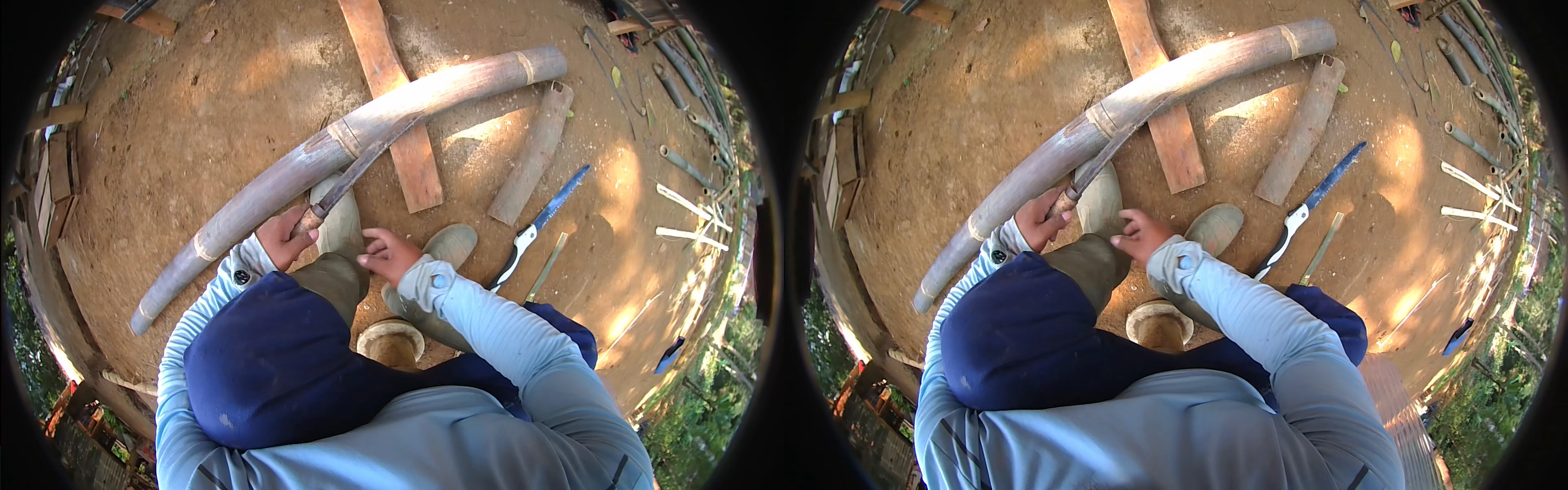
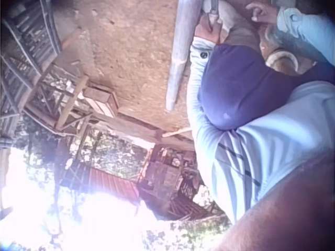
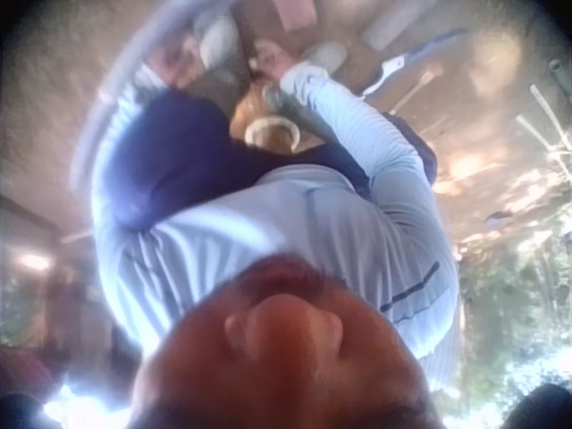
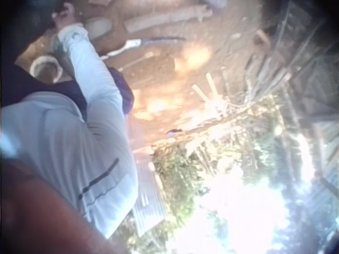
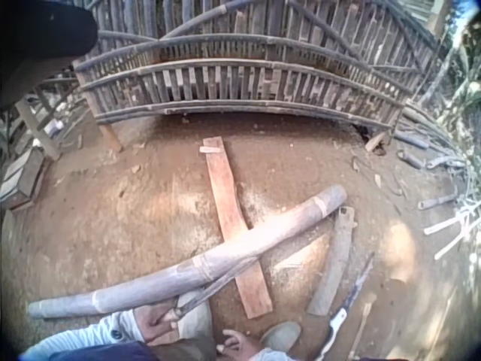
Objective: The person uses a machete and a wooden mallet to split a long bamboo pole into thin strips. They position the bamboo on a wooden support, strike the machete blade with the mallet to drive it into the bamboo, and then pry the split sections apart to create flat slats.
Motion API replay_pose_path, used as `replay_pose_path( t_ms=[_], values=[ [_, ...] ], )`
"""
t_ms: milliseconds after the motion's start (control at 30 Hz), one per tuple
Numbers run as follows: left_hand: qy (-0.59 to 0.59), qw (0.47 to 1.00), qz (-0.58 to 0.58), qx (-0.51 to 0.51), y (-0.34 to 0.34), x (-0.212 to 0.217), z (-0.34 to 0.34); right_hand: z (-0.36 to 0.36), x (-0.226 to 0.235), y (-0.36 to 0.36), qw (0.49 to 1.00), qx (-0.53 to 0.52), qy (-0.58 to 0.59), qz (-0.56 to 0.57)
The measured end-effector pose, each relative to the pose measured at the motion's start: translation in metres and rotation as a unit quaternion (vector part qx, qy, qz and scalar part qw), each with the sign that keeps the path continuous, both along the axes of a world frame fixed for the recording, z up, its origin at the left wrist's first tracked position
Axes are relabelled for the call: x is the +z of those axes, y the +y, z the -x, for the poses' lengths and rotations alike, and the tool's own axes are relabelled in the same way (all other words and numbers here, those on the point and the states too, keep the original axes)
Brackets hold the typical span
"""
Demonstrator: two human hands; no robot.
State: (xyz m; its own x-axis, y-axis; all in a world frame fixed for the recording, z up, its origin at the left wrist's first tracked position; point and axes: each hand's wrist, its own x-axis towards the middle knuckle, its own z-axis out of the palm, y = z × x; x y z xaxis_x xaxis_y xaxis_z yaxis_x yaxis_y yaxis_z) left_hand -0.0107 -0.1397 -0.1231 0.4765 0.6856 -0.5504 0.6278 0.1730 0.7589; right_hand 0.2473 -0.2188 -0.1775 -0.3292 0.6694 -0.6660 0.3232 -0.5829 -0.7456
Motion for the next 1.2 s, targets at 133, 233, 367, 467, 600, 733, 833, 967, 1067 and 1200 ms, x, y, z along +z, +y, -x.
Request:
replay_pose_path(
  t_ms=[133, 233, 367, 467, 600, 733, 833, 967, 1067, 1200],
  values=[
    [0.079, 0.987, -0.103, -0.094, 0.008, 0.003, -0.001, -0.079, -0.033, -0.024, 0.991, -0.059, -0.119, 0.027],
    [0.091, 0.983, -0.126, -0.096, 0.009, -0.008, 0.000, -0.115, -0.059, -0.023, 0.977, -0.117, -0.177, 0.009],
    [0.143, 0.974, -0.157, -0.075, 0.014, -0.012, -0.004, -0.117, -0.058, -0.009, 0.968, -0.171, -0.183, -0.014],
    [0.179, 0.973, -0.131, -0.070, 0.019, -0.004, -0.006, -0.114, -0.057, -0.011, 0.974, -0.137, -0.178, 0.003],
    [0.130, 0.975, -0.167, -0.074, 0.020, -0.010, -0.001, -0.114, -0.069, -0.023, 0.977, -0.079, -0.198, -0.026],
    [0.140, 0.975, -0.157, -0.078, 0.020, -0.010, 0.000, -0.114, -0.070, -0.025, 0.977, -0.058, -0.207, -0.014],
    [0.159, 0.971, -0.161, -0.080, 0.022, -0.010, -0.001, -0.114, -0.069, -0.023, 0.974, -0.045, -0.220, -0.009],
    [0.185, 0.972, -0.112, -0.095, 0.029, -0.006, 0.000, -0.113, -0.071, -0.022, 0.973, -0.043, -0.226, -0.011],
    [0.170, 0.971, -0.132, -0.106, 0.031, -0.013, 0.004, -0.118, -0.082, -0.027, 0.972, -0.051, -0.230, -0.018],
    [0.159, 0.972, -0.136, -0.106, 0.031, -0.014, 0.007, -0.116, -0.076, -0.024, 0.970, -0.054, -0.238, -0.013]
  ],
)
